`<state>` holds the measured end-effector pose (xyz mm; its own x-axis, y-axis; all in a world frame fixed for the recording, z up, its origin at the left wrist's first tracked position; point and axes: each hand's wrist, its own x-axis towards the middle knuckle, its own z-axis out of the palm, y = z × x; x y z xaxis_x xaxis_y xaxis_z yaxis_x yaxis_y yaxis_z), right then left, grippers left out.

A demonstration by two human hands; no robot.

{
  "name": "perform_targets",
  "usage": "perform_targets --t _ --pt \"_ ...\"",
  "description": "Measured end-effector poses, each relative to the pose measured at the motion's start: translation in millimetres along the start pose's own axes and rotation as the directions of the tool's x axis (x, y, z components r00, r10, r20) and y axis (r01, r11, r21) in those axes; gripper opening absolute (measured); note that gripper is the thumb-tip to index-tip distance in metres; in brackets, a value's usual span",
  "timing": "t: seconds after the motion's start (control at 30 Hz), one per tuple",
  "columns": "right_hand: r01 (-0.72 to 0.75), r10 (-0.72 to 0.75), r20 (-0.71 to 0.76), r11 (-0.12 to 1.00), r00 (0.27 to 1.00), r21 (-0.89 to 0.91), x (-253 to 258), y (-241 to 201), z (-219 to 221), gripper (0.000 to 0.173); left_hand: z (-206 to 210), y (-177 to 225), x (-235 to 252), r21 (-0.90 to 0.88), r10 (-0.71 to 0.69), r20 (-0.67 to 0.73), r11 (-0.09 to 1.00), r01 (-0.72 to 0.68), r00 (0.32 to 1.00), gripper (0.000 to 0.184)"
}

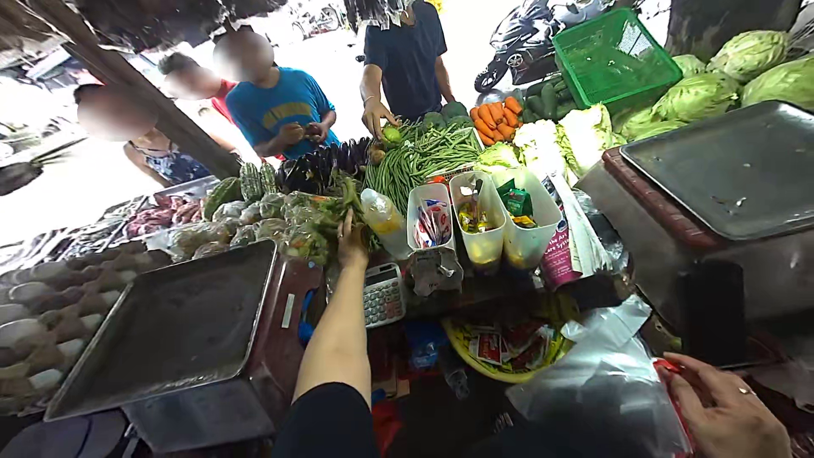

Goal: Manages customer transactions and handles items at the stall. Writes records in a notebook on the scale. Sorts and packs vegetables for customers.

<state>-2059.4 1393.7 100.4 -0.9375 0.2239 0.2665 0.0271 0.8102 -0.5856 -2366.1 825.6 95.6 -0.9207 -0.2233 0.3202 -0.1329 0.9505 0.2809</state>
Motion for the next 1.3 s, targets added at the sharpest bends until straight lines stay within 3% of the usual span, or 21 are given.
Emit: perform_targets --t 0.17,0.43,0.5,0.6,0.67,0.73,0.8,0.9,0.97,1.0,1.07,1.1,1.17,1.2,1.23,1.3 --pt "-0.004 0.009 0.044 0.993 0.999 -0.115 7.7 -4.9 1.9 0.027 -22.0 26.3 -3.5 0.137 -0.071 0.19 0.99 0.045 0.979 0.058" --pt "-0.016 0.016 -0.006 1.0 1.0 -0.001 7.5 16.3 6.0 0.03 -34.2 34.3 -5.0 0.201 -0.103 0.38 0.979 0.026 0.919 0.08" --pt "-0.049 0.049 0.005 0.992 0.999 0.113 5.5 22.7 3.1 0.034 -39.1 33.8 -6.5 0.117 -0.07 0.407 0.993 0.024 0.911 0.074" --pt "-0.016 0.031 -0.08 0.983 0.996 0.185 1.2 24.2 0.7 0.035 -48.5 29.5 -11.1 -0.099 -0.01 0.281 0.994 0.039 0.96 0.048" --pt "0.042 -0.035 -0.104 0.996 0.994 0.075 5.1 14.3 -5.4 0.036 -47.6 17.9 -17.9 -0.191 -0.001 0.12 0.981 0.024 0.993 0.042" --pt "0.095 -0.096 -0.008 0.993 0.995 -0.072 16.0 -3.0 -15.5 0.035 -41.9 -0.1 -32.3 -0.269 0.03 -0.083 0.962 -0.051 0.996 0.04" --pt "0.116 -0.088 0.187 0.983 0.978 -0.145 30.4 -11.5 -22.2 0.03 -35.9 0.6 -57.7 -0.357 0.007 -0.272 0.928 -0.108 0.962 0.038" --pt "0.233 -0.192 0.34 0.969 0.921 -0.082 37.7 13.1 -28.9 0.024 -63.9 69.9 -116.4 -0.48 -0.156 -0.415 0.875 -0.069 0.896 0.048" --pt "0.243 -0.251 0.259 0.968 0.933 0.063 29.4 33.2 -47.4 0.023 -94.0 132.9 -164.3 -0.557 -0.253 -0.258 0.827 0.07 0.932 0.05" --pt "0.207 -0.224 0.198 0.973 0.954 0.105 20.3 42.9 -62.8 0.022 -100.6 158.8 -188.9 -0.564 -0.226 -0.208 0.823 0.072 0.952 0.052" --pt "0.045 -0.058 0.094 0.99 0.994 0.13 -10.3 71.3 -96.4 0.021 -98.3 200.9 -236.8 -0.629 0.005 -0.26 0.758 -0.173 0.966 0.048" --pt "-0.082 0.074 0.07 0.989 0.995 0.119 -32.4 93.0 -109.3 0.022 -88.4 223.6 -259.8 -0.62 0.166 -0.357 0.695 -0.365 0.919 0.039" --pt "-0.389 0.381 0.162 0.921 0.91 0.019 -100.2 148.4 -121.6 0.023 -53.3 264.0 -304.9 -0.596 0.49 -0.42 0.486 -0.639 0.764 0.023" --pt "-0.514 0.516 0.266 0.854 0.814 -0.082 -149.5 177.4 -120.4 0.021 -35.5 289.3 -331.0 -0.625 0.625 -0.383 0.366 -0.689 0.68 0.019" --pt "-0.599 0.63 0.394 0.771 0.669 -0.217 -207.7 200.0 -117.2 0.019 -16.2 312.4 -359.8 -0.689 0.743 -0.319 0.244 -0.683 0.588 0.018" --pt "-0.629 0.73 0.658 0.603 0.186 -0.491 -321.6 214.3 -120.7 0.024 29.0 349.6 -421.3 -0.845 0.915 -0.161 0.066 -0.531 0.369 0.017"
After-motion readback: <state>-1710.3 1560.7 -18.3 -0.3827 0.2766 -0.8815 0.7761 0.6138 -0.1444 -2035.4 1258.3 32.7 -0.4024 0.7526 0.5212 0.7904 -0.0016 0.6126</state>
